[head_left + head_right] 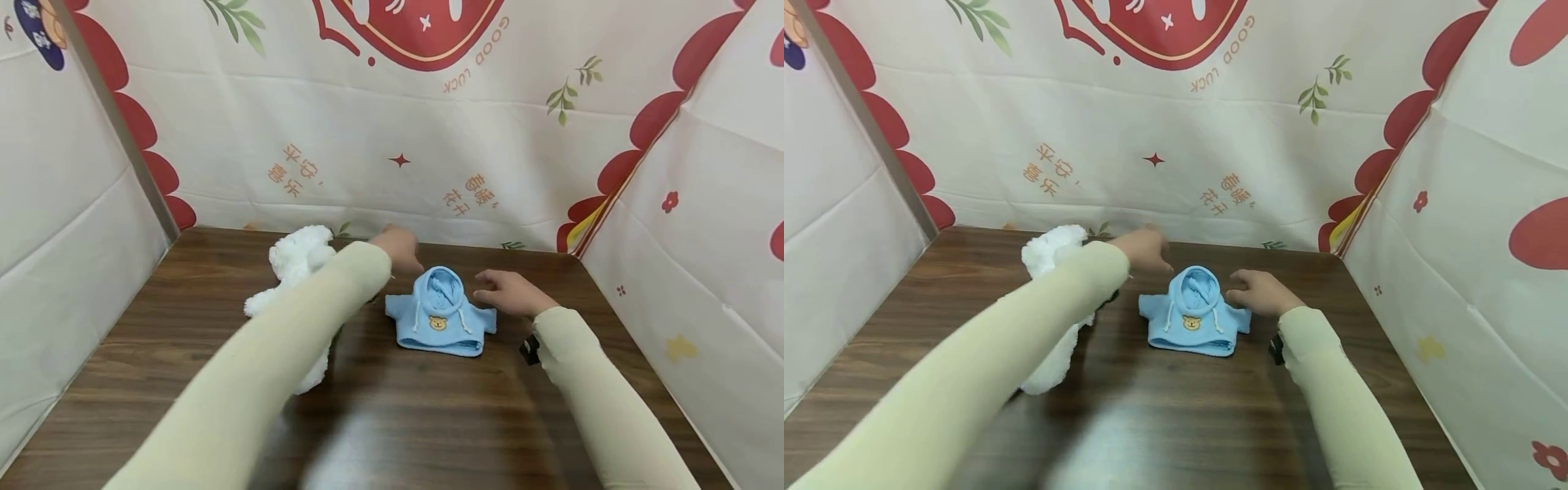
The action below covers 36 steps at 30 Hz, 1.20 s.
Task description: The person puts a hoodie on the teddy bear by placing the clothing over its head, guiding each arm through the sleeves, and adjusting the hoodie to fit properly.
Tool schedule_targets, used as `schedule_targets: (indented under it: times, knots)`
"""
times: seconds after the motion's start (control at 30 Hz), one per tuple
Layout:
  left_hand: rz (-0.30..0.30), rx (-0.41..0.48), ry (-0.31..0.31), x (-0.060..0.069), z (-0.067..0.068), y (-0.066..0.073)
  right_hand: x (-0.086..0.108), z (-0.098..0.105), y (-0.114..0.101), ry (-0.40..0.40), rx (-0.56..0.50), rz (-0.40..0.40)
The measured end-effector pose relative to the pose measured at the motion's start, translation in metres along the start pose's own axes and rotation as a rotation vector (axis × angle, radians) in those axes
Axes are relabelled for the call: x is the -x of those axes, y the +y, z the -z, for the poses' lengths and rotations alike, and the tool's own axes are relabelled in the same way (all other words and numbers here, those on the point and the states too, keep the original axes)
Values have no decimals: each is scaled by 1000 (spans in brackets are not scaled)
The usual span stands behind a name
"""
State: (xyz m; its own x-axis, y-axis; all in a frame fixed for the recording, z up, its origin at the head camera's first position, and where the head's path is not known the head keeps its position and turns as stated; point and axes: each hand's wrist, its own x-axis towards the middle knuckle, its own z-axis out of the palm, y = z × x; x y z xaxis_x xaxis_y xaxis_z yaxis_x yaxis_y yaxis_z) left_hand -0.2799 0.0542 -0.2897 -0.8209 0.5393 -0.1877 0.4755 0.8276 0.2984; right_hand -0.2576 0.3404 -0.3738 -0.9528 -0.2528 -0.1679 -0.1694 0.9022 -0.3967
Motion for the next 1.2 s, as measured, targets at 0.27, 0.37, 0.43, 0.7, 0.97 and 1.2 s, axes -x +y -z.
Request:
schedule_targets:
  times: [0.27, 0.37, 0.43, 0.7, 0.97, 1.2]
  knots:
    - [174, 159, -75, -30, -54, 9, -12, -5, -17, -70, 11, -72]
    - [258, 184, -101, -39, -77, 4, -16, -10, -21, -121, 38, -124]
    - [301, 198, -124, -44, -89, 2, -18, -14, -21, -158, 57, -141]
    - [305, 125, -91, -47, -102, 0, -24, -28, -16, -176, 50, -107]
    - [229, 6, -28, -49, -88, -9, -21, -21, -15, -51, 5, -60]
    - [112, -75, 121, -38, -55, 2, -18, 1, -19, 185, -32, 35]
